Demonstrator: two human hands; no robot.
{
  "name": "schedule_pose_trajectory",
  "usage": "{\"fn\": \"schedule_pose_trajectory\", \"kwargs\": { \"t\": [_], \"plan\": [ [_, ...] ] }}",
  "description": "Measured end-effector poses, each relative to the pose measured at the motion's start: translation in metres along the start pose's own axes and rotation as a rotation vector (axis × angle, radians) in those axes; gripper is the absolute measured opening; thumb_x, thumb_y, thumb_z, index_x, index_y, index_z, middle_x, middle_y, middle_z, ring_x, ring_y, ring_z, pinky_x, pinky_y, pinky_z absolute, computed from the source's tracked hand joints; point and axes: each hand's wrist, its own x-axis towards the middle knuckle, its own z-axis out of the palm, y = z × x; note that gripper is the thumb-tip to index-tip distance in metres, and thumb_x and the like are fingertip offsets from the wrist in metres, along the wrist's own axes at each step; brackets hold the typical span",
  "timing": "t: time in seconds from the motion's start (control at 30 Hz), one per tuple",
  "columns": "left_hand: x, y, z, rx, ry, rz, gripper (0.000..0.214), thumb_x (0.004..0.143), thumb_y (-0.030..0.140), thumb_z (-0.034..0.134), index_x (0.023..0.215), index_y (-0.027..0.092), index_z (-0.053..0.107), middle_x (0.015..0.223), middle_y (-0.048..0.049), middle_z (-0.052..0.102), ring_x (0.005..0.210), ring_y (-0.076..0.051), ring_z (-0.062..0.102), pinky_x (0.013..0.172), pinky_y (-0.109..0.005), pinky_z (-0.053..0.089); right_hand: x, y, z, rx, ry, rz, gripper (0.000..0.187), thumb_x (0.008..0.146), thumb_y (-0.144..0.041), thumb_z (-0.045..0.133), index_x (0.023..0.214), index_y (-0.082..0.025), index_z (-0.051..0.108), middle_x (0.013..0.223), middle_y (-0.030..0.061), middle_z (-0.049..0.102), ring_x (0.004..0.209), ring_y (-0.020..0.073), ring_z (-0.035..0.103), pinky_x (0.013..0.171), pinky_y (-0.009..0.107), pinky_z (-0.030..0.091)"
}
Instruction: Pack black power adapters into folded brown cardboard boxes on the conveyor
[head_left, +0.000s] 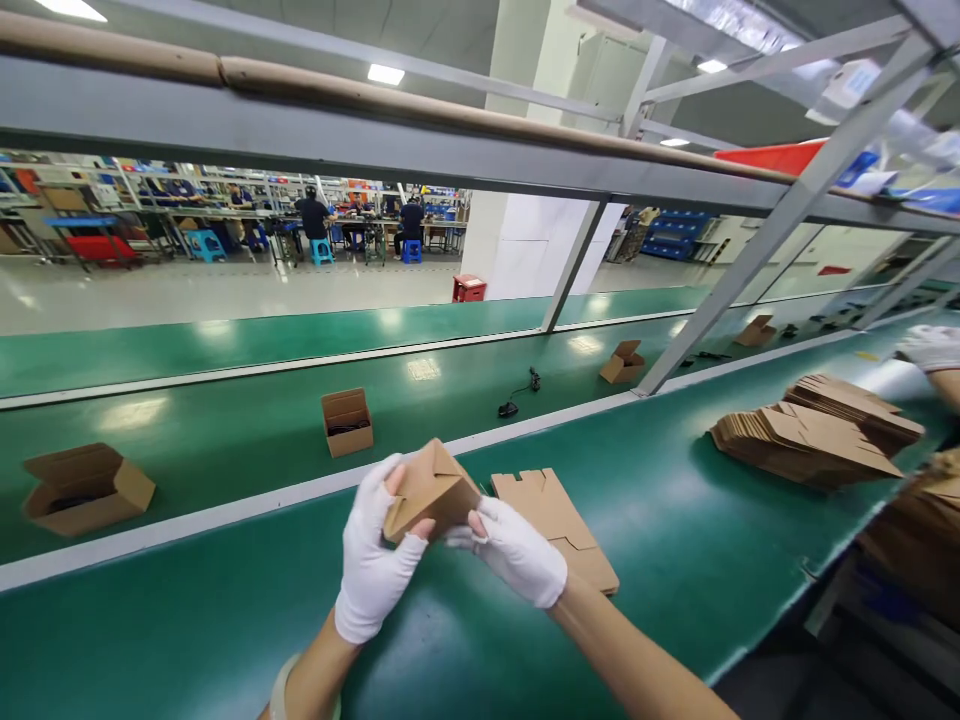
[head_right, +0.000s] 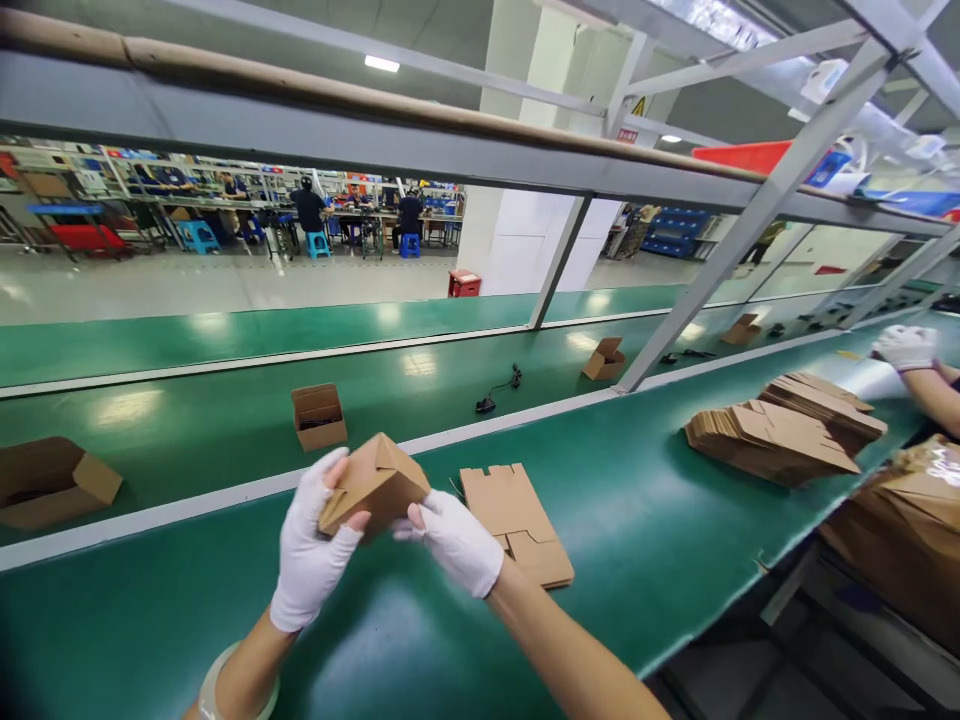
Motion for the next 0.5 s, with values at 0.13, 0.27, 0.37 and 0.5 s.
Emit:
{"fn": "schedule_pose_trajectory", "kwargs": {
  "t": [0.13,0.27,0.37,0.5],
  "plan": [
    [0.006,-0.03,0.011,-0.181,-0.185,-0.101,0.062,0.082,0.056,0.048,0.131,0.019,0.041,0.134,-0.0143,0.048,0.122,-0.028,0.048,0.102,-0.042,0.039,-0.004,-0.009,-0.002,-0.428,0.172,0.029,0.041,0.082,-0.052,0.046,0.089,-0.015,0.061,0.076,0.0083,0.065,0.07,0.0209,0.061,0.059,0.031,0.045],
    [0.036,-0.076,0.031,0.142,-0.21,-0.278,0.048,0.088,0.044,0.041,0.128,0.017,0.043,0.128,-0.0129,0.053,0.118,-0.024,0.051,0.098,-0.038,0.042,-0.012,-0.014,-0.007,-1.235,-0.184,0.102,0.016,0.076,-0.022,0.05,0.071,-0.015,0.064,0.072,0.0082,0.067,0.068,0.0223,0.063,0.061,0.032,0.044],
    [0.068,-0.102,0.065,0.325,-0.334,-0.293,0.044,0.082,0.042,0.052,0.119,0.017,0.053,0.124,-0.0116,0.056,0.12,-0.026,0.048,0.102,-0.039,0.037,-0.017,0.014,0.004,-1.598,-0.339,0.039,0.013,0.067,-0.015,0.058,0.075,-0.015,0.068,0.073,0.0113,0.069,0.071,0.0266,0.065,0.064,0.036,0.046],
    [0.103,-0.121,0.128,0.414,-0.496,-0.281,0.047,0.072,0.043,0.064,0.111,0.016,0.059,0.121,-0.0117,0.058,0.12,-0.03,0.045,0.102,-0.041,0.036,-0.007,0.065,0.024,-1.697,-0.277,0.081,0.007,0.062,-0.017,0.066,0.068,-0.018,0.07,0.069,0.0145,0.069,0.073,0.0318,0.066,0.065,0.044,0.047]
  ]
}}
